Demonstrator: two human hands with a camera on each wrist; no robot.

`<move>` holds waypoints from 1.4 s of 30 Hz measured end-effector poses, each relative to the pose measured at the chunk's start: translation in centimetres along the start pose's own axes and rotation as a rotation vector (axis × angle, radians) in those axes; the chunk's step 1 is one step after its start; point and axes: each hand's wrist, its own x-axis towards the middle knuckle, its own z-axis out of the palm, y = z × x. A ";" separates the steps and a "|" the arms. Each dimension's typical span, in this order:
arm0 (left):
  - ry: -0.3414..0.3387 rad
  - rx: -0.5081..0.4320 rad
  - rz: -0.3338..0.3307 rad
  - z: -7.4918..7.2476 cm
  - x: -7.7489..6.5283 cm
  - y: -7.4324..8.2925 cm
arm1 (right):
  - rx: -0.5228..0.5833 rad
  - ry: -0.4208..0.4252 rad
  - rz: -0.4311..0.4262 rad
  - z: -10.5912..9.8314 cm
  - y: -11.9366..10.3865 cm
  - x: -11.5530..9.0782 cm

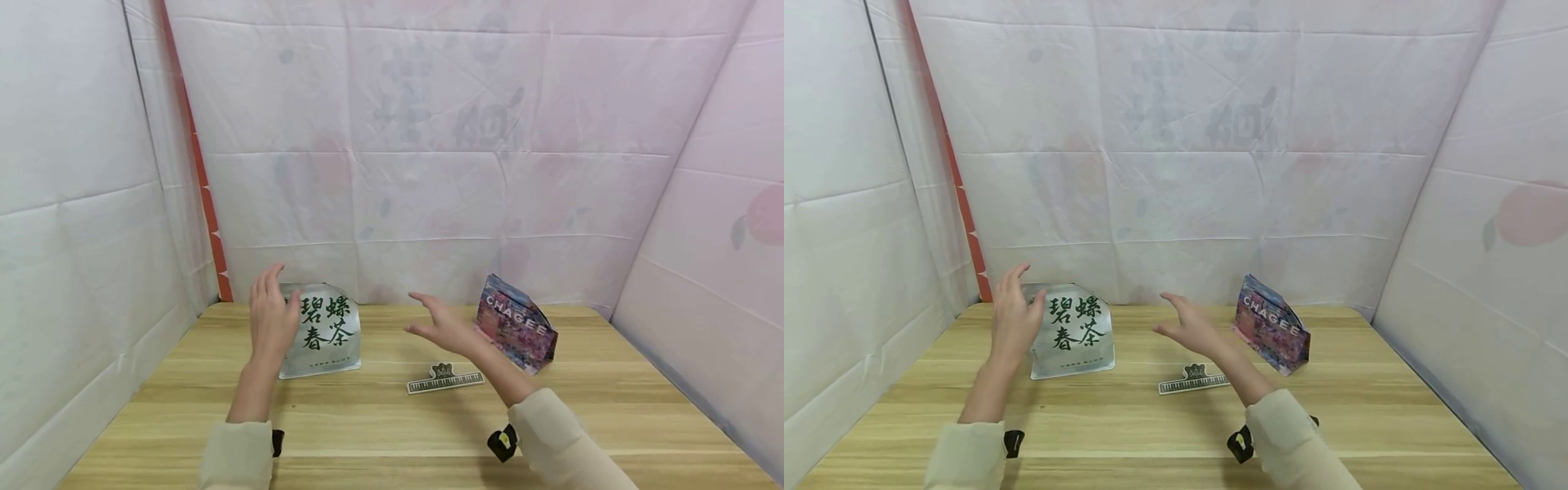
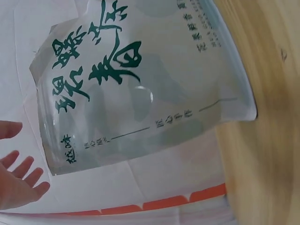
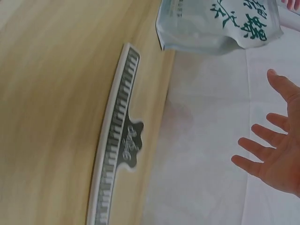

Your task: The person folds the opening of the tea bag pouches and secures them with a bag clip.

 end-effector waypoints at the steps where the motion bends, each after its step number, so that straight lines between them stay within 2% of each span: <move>1: 0.002 -0.034 -0.039 0.0 -0.2 0.0 | 0.024 0.003 0.000 0.4 -0.1 0.1; 5: 0.015 -0.158 -0.198 0.2 -0.8 -0.1 | 0.120 0.012 0.032 1.6 -0.8 0.5; 8: 0.037 -0.211 -0.276 0.2 -1.1 -0.3 | 0.197 0.017 0.059 2.4 -1.1 1.0; 16: 0.085 -0.271 -0.331 0.7 -2.0 -1.2 | 0.347 0.032 0.079 4.7 -1.9 2.3; 21: 0.063 -0.318 -0.385 1.1 -2.4 -1.5 | 0.388 0.007 0.091 6.2 -2.8 2.7; 25: -0.018 -0.296 -0.471 1.0 -2.3 -1.8 | 0.423 0.009 0.095 8.0 -2.4 3.5; 28: -0.125 -0.289 -0.544 0.6 -2.3 -2.3 | 0.461 0.011 0.096 8.9 -2.7 3.8; 31: -0.234 -0.283 -0.582 0.3 -2.4 -3.1 | 0.507 0.012 0.086 9.8 -3.3 4.0; 35: -0.351 -0.276 -0.595 0.0 -2.5 -4.2 | 0.582 0.024 0.064 10.1 -4.7 3.9; 38: -0.414 -0.289 -0.597 0.1 -2.6 -4.8 | 0.628 0.044 0.079 10.3 -5.4 3.7; 42: -0.465 -0.280 -0.587 0.3 -2.8 -5.1 | 0.653 0.082 0.108 11.6 -4.2 3.9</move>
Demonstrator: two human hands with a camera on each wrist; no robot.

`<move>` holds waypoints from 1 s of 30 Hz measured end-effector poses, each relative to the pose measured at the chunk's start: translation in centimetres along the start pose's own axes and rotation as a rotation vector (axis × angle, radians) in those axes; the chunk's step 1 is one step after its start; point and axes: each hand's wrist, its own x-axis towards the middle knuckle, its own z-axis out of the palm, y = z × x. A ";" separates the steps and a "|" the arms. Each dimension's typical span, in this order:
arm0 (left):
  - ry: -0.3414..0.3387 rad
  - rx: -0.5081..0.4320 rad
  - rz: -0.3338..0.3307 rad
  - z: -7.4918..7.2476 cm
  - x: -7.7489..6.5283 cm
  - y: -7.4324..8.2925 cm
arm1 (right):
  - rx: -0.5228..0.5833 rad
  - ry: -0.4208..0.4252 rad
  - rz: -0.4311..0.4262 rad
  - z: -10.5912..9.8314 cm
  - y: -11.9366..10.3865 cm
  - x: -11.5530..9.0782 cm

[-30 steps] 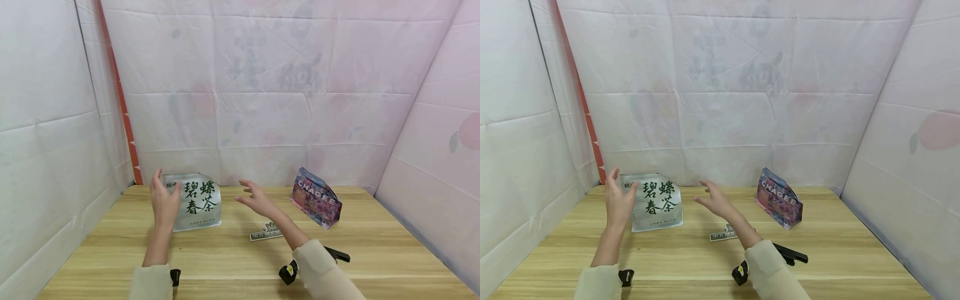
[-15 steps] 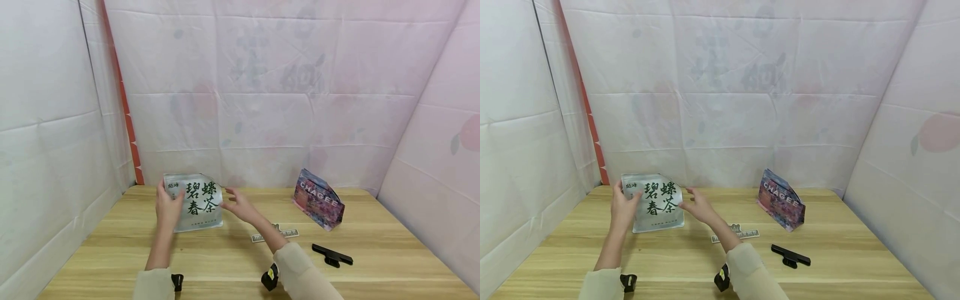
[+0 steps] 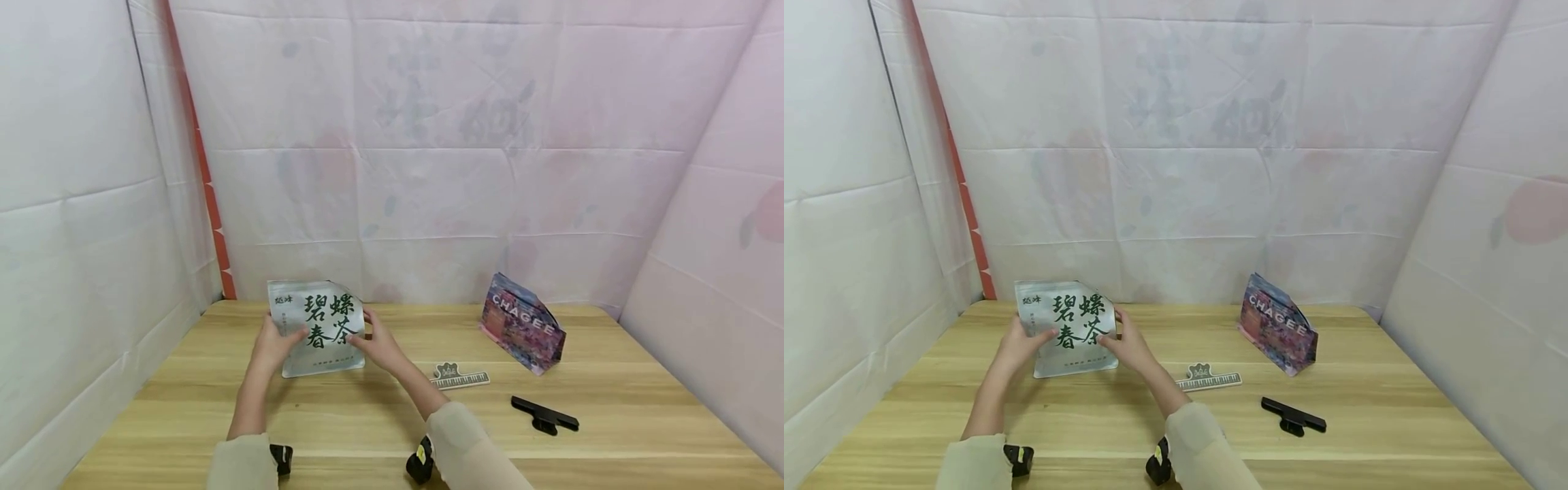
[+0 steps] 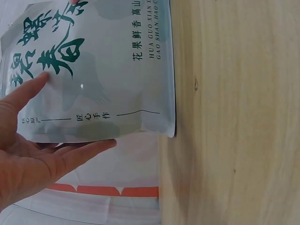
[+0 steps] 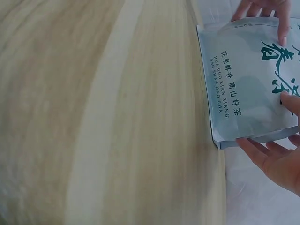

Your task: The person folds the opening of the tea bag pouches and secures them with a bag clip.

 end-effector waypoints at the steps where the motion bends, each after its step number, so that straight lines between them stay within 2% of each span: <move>1: -0.006 0.009 0.001 0.0 0.0 0.0 | 0.001 0.009 -0.001 0.1 0.5 0.2; 4: -0.010 0.035 0.000 0.1 0.0 -0.1 | -0.008 0.026 0.013 0.2 1.6 0.5; 10: -0.011 0.044 0.005 0.4 -0.2 -0.2 | 0.013 0.059 0.043 0.3 1.6 0.0; 14: 0.005 0.037 0.026 0.7 -0.2 -0.3 | 0.026 0.068 0.073 0.1 1.3 -0.3; 20: 0.015 0.031 0.075 1.6 -0.2 -0.2 | -0.011 0.108 0.112 -0.6 1.4 -0.6; 30: 0.026 0.058 0.069 2.4 0.0 0.2 | 0.003 0.125 0.100 -1.2 1.3 -1.0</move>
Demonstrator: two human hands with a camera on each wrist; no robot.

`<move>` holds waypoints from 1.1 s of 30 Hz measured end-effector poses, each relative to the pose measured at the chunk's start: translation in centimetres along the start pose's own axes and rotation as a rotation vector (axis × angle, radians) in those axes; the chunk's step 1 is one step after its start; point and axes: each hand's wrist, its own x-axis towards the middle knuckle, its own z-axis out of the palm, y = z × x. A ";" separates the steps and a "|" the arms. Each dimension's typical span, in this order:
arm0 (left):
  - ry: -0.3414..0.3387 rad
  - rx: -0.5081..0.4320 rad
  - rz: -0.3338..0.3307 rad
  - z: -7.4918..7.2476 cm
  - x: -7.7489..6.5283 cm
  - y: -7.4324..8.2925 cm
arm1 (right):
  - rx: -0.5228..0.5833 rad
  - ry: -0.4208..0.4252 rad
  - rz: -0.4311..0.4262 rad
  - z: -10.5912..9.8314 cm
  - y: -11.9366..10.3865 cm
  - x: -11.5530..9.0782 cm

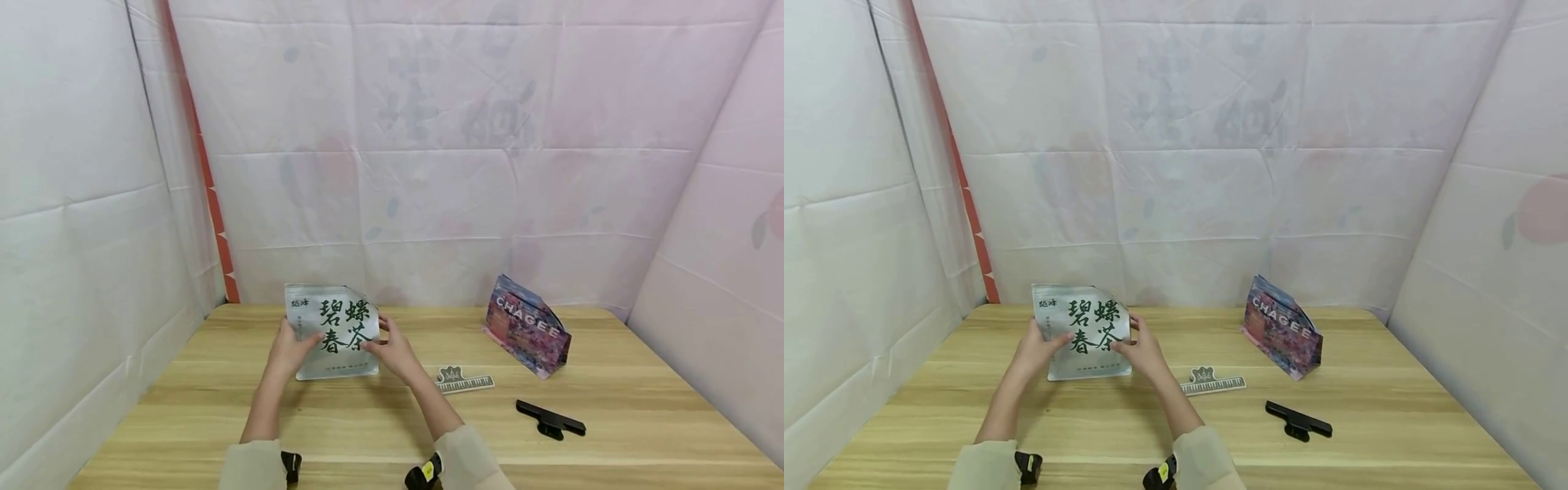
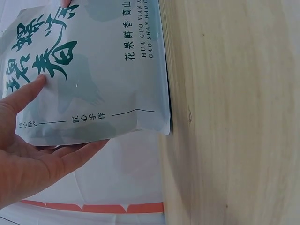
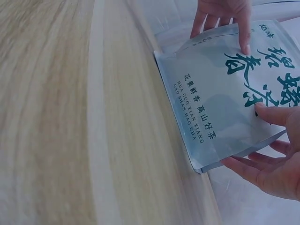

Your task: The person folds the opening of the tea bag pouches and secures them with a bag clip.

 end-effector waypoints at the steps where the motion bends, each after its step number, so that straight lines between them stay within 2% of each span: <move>1: 0.001 -0.001 0.000 0.0 0.0 0.1 | 0.000 0.000 -0.001 -0.1 0.0 0.0; 18: -0.018 0.008 0.002 1.0 -0.1 0.3 | 0.016 -0.033 0.045 -1.5 -0.9 -0.3; 25: -0.027 0.032 -0.004 1.1 -0.1 0.4 | 0.051 -0.034 0.085 -1.9 -1.4 -0.4; 33: -0.038 0.029 -0.001 1.0 -0.3 0.6 | 0.028 -0.023 0.102 -2.1 -1.8 -0.5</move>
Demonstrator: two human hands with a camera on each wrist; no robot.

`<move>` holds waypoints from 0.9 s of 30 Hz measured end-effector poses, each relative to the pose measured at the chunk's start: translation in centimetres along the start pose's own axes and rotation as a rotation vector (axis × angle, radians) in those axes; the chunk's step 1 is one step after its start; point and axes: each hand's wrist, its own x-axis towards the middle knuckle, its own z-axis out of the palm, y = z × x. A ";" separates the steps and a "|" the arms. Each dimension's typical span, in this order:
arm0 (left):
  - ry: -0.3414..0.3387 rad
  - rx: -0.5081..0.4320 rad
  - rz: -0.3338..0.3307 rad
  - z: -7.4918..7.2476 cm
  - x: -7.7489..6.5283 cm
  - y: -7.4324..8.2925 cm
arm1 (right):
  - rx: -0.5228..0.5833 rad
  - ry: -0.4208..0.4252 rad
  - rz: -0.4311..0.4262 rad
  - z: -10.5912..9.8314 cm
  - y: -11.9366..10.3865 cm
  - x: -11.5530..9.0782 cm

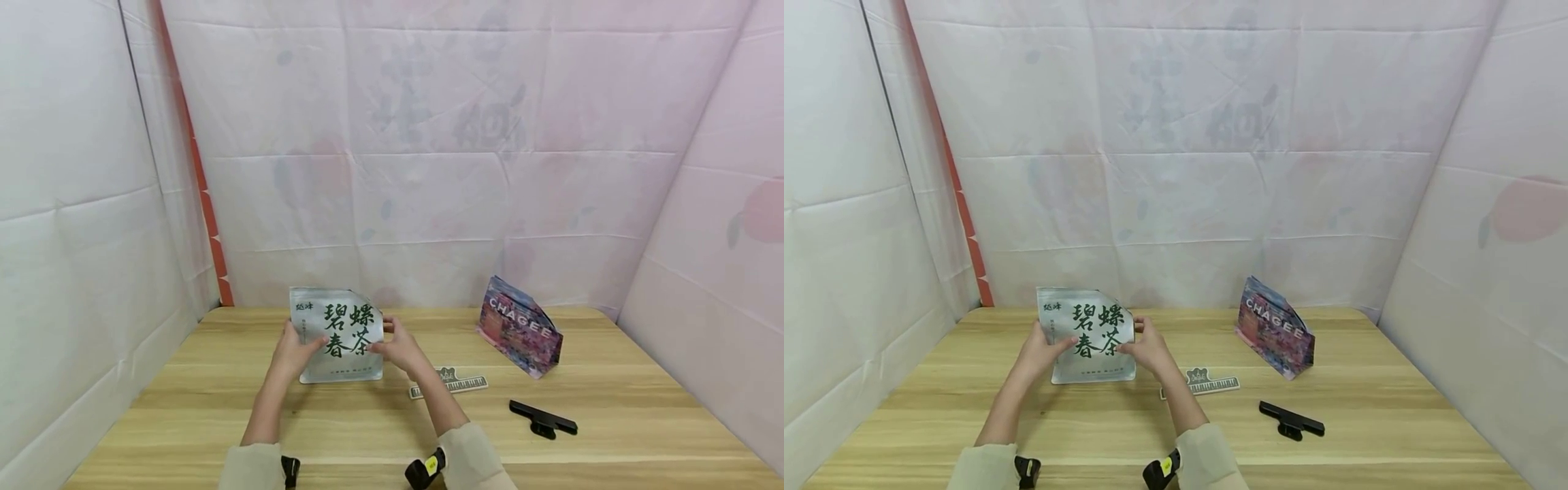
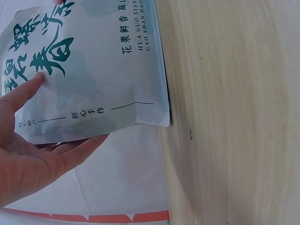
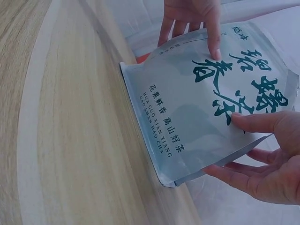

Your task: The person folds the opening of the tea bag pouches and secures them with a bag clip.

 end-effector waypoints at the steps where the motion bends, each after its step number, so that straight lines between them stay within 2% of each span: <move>1: -0.003 0.000 -0.002 0.0 -0.1 0.0 | -0.007 0.000 0.001 0.0 0.0 -0.1; 14: -0.014 0.001 0.020 -0.2 0.0 0.0 | 0.017 -0.024 0.024 -0.3 0.3 0.3; 21: -0.034 -0.005 0.057 -0.5 0.1 0.0 | 0.014 -0.040 0.040 -0.6 0.0 0.1; 27: -0.041 0.017 0.048 -1.1 -0.1 0.4 | -0.036 -0.025 -0.026 -0.9 -0.3 0.2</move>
